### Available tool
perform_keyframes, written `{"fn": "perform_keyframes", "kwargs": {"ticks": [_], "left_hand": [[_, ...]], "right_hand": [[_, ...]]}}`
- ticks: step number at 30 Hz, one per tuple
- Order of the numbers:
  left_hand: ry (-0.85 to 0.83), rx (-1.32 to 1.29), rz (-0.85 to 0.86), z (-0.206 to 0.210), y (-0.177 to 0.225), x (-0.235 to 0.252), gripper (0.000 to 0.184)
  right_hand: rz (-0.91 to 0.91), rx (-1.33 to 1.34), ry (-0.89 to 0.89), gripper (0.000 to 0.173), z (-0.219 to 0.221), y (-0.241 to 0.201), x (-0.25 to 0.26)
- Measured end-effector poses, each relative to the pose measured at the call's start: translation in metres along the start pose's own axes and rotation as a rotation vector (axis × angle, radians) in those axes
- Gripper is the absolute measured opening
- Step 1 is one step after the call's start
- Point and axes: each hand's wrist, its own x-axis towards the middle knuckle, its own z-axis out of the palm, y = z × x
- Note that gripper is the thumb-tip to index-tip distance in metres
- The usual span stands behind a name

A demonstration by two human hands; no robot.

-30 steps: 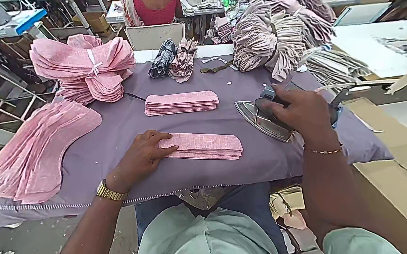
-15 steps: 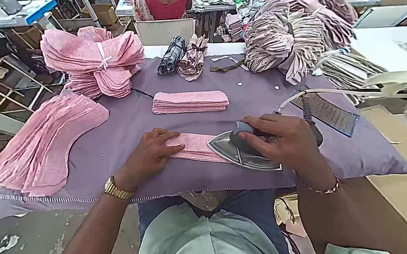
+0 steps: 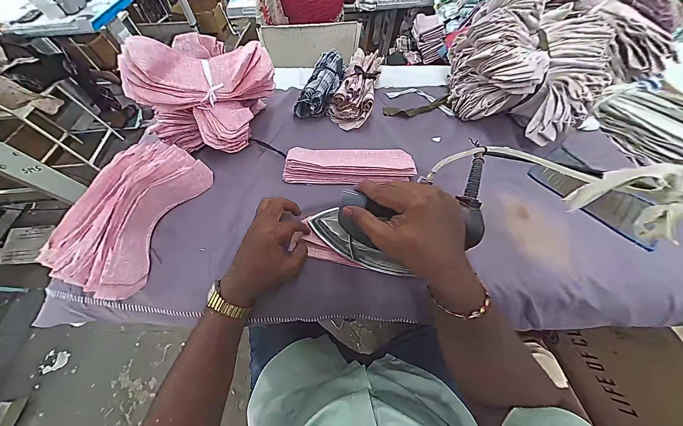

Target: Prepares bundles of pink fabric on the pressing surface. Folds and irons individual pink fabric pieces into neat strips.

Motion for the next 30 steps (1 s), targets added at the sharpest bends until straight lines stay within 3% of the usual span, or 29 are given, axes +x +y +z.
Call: {"fn": "perform_keyframes", "kwargs": {"ticks": [5, 8, 11, 14, 17, 24, 30], "left_hand": [[0.105, -0.115, -0.083, -0.007, -0.002, 0.000, 0.035], [0.224, -0.234, -0.138, -0.013, -0.010, -0.002, 0.024], [0.219, -0.229, -0.197, -0.013, -0.016, -0.003, 0.020], [0.093, -0.066, -0.247, -0.008, -0.015, 0.002, 0.049], [-0.015, 0.096, -0.296, -0.004, -0.014, 0.004, 0.066], [0.013, 0.055, -0.271, -0.001, -0.012, 0.003, 0.059], [0.003, 0.028, -0.189, 0.000, -0.012, 0.004, 0.045]], "right_hand": [[-0.117, -0.089, -0.063, 0.040, 0.029, -0.038, 0.016], [-0.209, -0.084, -0.079, 0.043, 0.030, -0.038, 0.018], [-0.297, -0.025, -0.137, 0.045, 0.016, -0.021, 0.011], [-0.357, 0.010, -0.176, 0.042, -0.009, 0.004, -0.003], [-0.313, -0.023, -0.187, 0.042, -0.042, 0.035, -0.022], [-0.085, -0.268, -0.023, 0.050, -0.101, 0.103, -0.078], [-0.018, -0.356, 0.024, 0.050, -0.103, 0.104, -0.085]]}}
